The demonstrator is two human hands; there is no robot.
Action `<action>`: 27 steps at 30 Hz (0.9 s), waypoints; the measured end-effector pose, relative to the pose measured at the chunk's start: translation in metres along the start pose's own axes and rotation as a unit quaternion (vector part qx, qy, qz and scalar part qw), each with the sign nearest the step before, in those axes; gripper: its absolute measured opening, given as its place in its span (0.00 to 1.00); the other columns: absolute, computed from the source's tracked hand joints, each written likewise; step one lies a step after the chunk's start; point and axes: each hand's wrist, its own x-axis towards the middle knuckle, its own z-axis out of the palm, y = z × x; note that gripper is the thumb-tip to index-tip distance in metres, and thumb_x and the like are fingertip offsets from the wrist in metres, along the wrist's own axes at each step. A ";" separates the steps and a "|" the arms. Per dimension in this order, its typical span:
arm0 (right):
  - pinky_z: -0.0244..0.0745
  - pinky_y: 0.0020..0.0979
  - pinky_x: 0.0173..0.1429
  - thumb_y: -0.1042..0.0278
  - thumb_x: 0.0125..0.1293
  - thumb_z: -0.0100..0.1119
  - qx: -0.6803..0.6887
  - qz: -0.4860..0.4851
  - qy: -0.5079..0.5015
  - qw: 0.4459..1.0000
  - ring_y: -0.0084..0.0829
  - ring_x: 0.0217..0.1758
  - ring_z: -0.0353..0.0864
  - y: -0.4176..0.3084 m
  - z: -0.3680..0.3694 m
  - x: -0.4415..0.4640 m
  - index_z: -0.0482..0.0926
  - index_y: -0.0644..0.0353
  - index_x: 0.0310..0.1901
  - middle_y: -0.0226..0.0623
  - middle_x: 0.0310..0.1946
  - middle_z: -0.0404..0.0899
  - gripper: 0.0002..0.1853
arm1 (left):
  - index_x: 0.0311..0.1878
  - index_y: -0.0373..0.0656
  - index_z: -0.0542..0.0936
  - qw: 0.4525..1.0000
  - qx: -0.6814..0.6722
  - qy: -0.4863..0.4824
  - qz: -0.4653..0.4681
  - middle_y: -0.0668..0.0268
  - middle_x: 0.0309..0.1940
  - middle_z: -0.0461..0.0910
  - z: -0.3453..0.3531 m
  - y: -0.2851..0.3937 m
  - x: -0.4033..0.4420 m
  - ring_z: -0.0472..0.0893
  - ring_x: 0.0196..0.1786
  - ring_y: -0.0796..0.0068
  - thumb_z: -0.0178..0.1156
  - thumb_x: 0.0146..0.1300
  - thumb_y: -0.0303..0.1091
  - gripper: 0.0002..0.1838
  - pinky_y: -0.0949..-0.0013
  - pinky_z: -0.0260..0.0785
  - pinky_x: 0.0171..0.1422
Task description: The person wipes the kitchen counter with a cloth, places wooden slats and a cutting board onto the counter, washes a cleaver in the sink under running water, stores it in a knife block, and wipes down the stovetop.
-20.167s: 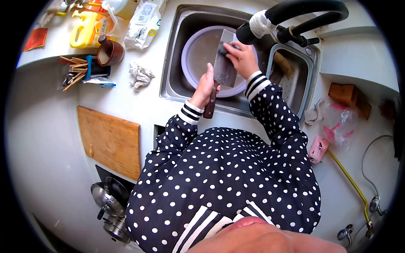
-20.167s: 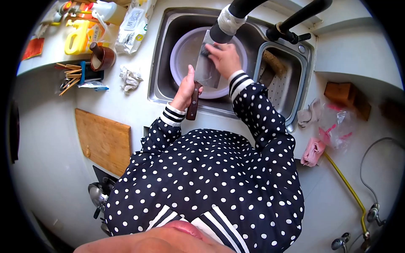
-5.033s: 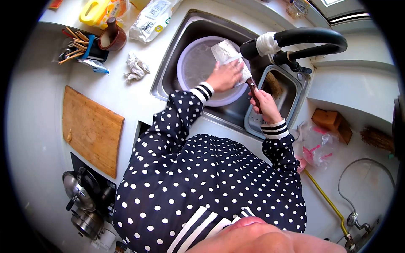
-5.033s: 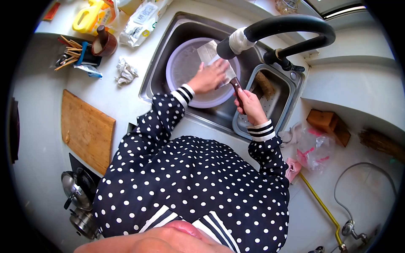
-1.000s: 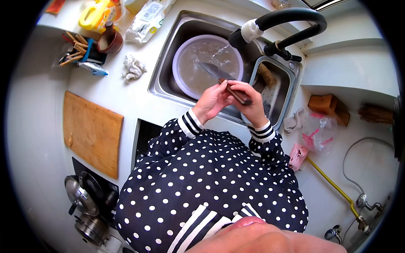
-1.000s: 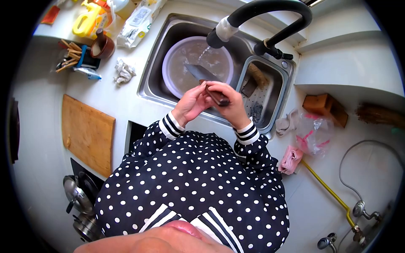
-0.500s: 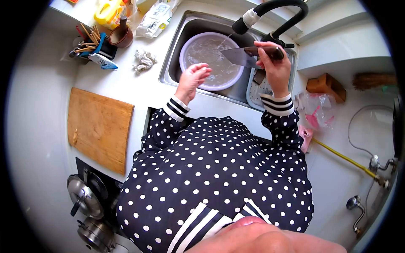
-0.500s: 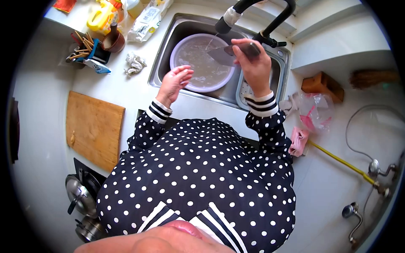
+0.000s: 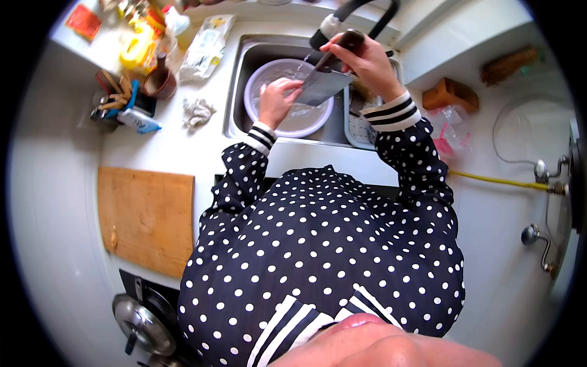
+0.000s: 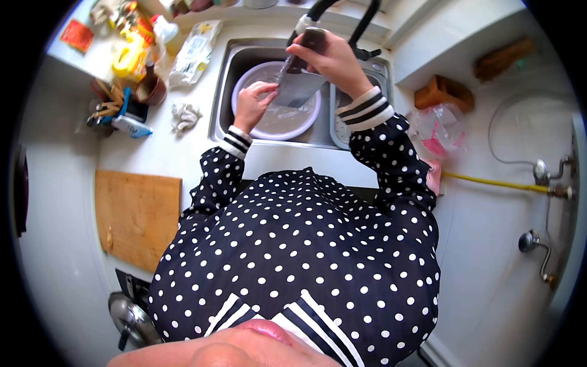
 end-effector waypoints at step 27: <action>0.74 0.25 0.32 0.64 0.56 0.61 -0.036 -0.064 0.129 0.989 0.26 0.27 0.79 -0.001 0.003 -0.005 0.70 0.66 0.32 0.38 0.24 0.80 0.13 | 0.30 0.47 0.81 0.976 0.079 0.108 0.172 0.69 0.30 0.79 0.004 0.018 -0.001 0.76 0.38 0.68 0.59 0.54 0.32 0.03 0.49 0.55 0.57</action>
